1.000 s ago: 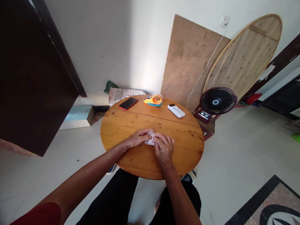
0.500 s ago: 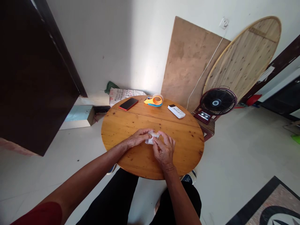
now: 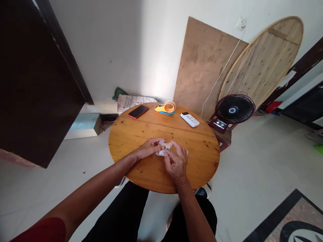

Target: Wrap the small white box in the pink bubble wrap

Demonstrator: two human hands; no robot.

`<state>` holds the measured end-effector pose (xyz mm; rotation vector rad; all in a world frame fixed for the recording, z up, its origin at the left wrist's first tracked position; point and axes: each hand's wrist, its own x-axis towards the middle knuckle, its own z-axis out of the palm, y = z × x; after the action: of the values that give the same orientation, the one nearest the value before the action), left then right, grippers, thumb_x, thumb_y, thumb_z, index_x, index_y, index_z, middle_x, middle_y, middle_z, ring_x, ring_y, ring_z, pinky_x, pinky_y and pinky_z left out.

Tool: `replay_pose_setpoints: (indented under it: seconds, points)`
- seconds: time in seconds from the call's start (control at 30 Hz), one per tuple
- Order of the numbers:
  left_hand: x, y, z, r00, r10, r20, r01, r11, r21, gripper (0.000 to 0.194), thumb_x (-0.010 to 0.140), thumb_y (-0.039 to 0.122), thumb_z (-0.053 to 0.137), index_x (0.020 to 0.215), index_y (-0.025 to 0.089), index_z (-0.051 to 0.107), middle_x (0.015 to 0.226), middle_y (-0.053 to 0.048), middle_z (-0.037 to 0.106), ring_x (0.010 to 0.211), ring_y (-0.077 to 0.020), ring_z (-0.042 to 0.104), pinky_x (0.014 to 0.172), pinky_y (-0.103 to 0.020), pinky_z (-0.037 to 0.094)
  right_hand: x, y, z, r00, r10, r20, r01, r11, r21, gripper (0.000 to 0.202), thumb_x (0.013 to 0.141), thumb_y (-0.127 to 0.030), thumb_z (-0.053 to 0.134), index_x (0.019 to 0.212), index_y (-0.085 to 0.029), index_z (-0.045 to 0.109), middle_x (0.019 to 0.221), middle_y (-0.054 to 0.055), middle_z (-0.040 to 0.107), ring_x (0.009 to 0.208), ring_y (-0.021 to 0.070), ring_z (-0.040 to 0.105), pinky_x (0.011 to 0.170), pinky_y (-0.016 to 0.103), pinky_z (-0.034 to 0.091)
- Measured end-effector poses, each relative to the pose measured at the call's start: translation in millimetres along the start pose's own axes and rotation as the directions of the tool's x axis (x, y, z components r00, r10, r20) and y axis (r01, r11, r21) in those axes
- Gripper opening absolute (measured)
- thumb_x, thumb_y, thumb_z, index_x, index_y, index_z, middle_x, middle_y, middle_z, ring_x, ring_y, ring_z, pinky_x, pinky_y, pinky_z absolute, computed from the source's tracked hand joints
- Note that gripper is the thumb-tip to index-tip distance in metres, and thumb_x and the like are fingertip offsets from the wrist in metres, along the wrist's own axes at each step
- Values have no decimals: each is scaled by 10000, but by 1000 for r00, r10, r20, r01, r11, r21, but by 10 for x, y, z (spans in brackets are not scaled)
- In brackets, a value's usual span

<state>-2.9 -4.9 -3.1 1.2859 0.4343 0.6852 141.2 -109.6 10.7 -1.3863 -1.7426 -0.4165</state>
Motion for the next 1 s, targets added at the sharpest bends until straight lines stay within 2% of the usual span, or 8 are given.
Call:
replay_pose_setpoints:
  seconds: [0.1, 0.17, 0.23, 0.3, 0.4, 0.57, 0.73, 1.0]
  points:
    - [-11, 20, 13, 1000, -17, -7, 17, 1000, -4, 500, 637, 419, 775, 1013, 132, 614, 859, -12, 634, 732, -119, 568, 712, -237, 426, -3, 38, 11, 993, 118, -10, -117, 988, 97, 313, 820, -288, 596, 1128, -232, 610, 1284, 113, 553, 1166, 274, 529, 966, 466, 408]
    - [-23, 39, 26, 1000, -18, 2, 18, 1000, 2, 464, 648, 396, 767, 1003, 134, 623, 861, -12, 636, 730, -116, 570, 703, -231, 428, -10, 70, 36, 982, 185, 33, -188, 972, 145, 485, 807, -324, 614, 1265, -207, 508, 1315, 140, 530, 1216, 286, 496, 998, 485, 397]
    - [-30, 51, 34, 1000, -19, 2, 19, 1000, 1, 460, 648, 379, 765, 1009, 131, 623, 861, -14, 635, 722, -113, 569, 697, -229, 429, -20, 95, 68, 969, 224, 103, -239, 957, 167, 557, 791, -330, 632, 1305, -197, 463, 1281, 142, 558, 1179, 286, 525, 985, 490, 414]
    - [-28, 48, 36, 1000, -16, -2, 16, 1000, -1, 470, 642, 369, 767, 1017, 128, 619, 854, -13, 632, 718, -112, 568, 697, -231, 430, -26, 108, 93, 959, 242, 149, -267, 947, 177, 490, 786, -323, 638, 1243, -203, 509, 1200, 124, 610, 1110, 277, 569, 951, 477, 443]
    - [-13, 22, 31, 1000, -9, -9, 9, 1000, -6, 454, 637, 362, 764, 997, 127, 619, 842, -7, 624, 719, -111, 564, 693, -231, 425, -23, 106, 102, 961, 237, 143, -262, 945, 196, 360, 788, -321, 639, 1125, -216, 570, 1136, 105, 638, 1074, 269, 587, 931, 460, 457]
    - [12, -13, 35, 999, -31, -43, 31, 999, -9, 443, 628, 341, 760, 982, 122, 607, 823, -1, 612, 692, -98, 545, 665, -221, 415, -5, 96, 81, 956, 240, 166, -275, 933, 232, 298, 792, -322, 642, 1068, -226, 583, 1093, 85, 646, 1042, 252, 593, 921, 433, 458]
    - [16, -11, 40, 994, -42, -105, 41, 999, -6, 607, 589, 303, 789, 1121, 126, 556, 896, -17, 627, 753, -111, 563, 703, -230, 426, -7, 107, 86, 935, 291, 202, -335, 910, 243, 288, 794, -333, 642, 1055, -224, 586, 1066, 74, 650, 1020, 245, 597, 899, 415, 463]
    - [-18, 77, 78, 991, -64, -118, 63, 998, -6, 638, 570, 342, 798, 1107, 108, 545, 927, -37, 629, 762, -119, 572, 714, -238, 438, -13, 112, 102, 912, 314, 263, -389, 867, 312, 305, 813, -347, 614, 1087, -220, 566, 1172, 92, 610, 1113, 245, 563, 969, 417, 438]
